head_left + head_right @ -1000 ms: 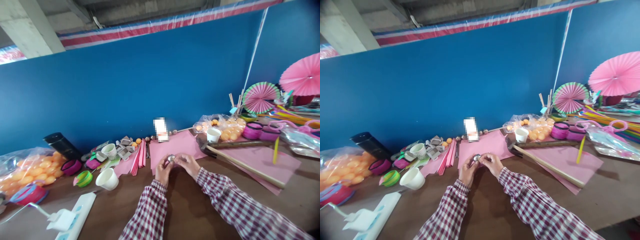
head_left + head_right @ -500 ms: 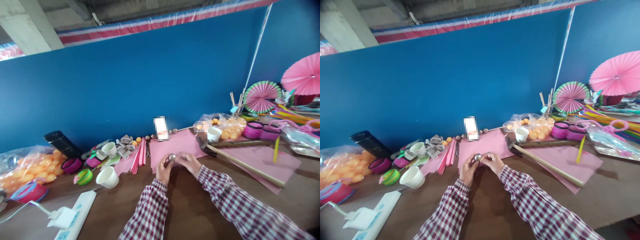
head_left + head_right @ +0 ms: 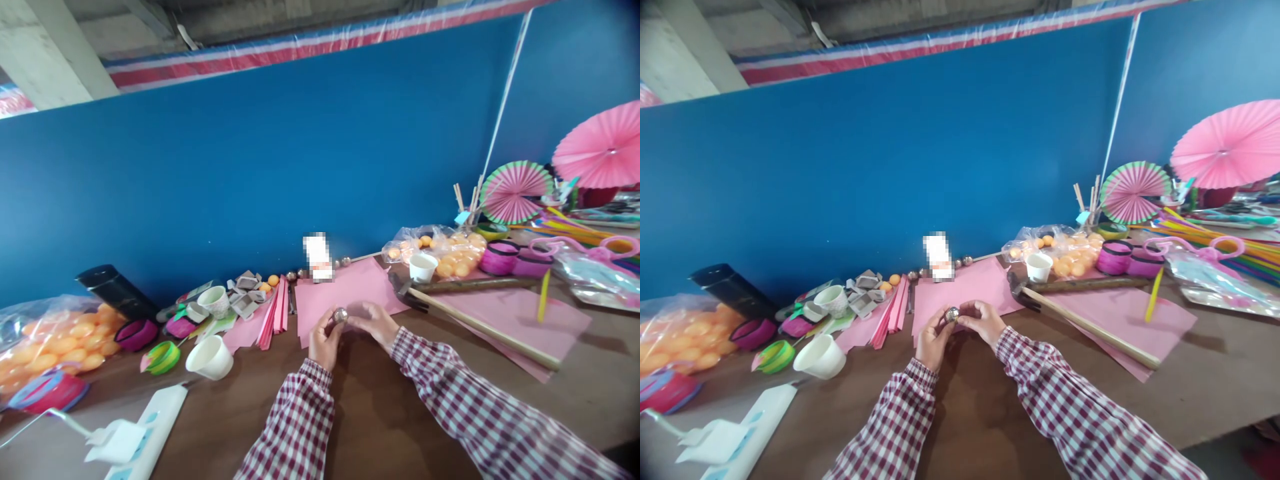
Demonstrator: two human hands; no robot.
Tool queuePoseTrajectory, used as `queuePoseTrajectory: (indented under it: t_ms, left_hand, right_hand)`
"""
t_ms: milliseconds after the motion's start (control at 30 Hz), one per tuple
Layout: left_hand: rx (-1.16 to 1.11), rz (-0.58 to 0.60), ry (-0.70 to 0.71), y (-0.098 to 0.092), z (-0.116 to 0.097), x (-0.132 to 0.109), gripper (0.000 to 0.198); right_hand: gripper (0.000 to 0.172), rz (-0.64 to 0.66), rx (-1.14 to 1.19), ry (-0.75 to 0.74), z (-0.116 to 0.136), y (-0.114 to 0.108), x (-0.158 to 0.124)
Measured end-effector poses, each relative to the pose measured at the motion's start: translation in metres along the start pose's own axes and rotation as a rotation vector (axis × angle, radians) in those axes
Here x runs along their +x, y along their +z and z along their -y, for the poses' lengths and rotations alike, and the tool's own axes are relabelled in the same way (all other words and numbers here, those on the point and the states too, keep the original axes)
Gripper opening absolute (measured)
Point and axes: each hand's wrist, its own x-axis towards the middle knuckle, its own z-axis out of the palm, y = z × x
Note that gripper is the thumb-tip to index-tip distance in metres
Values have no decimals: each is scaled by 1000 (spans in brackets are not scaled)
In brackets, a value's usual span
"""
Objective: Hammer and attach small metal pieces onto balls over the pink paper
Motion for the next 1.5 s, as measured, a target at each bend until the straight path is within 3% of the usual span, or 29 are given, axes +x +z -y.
queuePoseTrajectory:
  t_ms: [433,900,1333,1500]
  left_hand:
    - [61,-9,28,1,-10,-3,35]
    - [106,26,57,-2,-2,-2,37]
    - [139,56,48,0,-2,-4,38]
    - [4,0,-22,2,3,-2,41]
  right_hand:
    - [40,73,-36,24,5,-1,-4]
    - [36,59,39,60,8,2,-6]
    - [39,21,17,0,3,2,-3]
    - [40,20,-46,-77,3,5,-5]
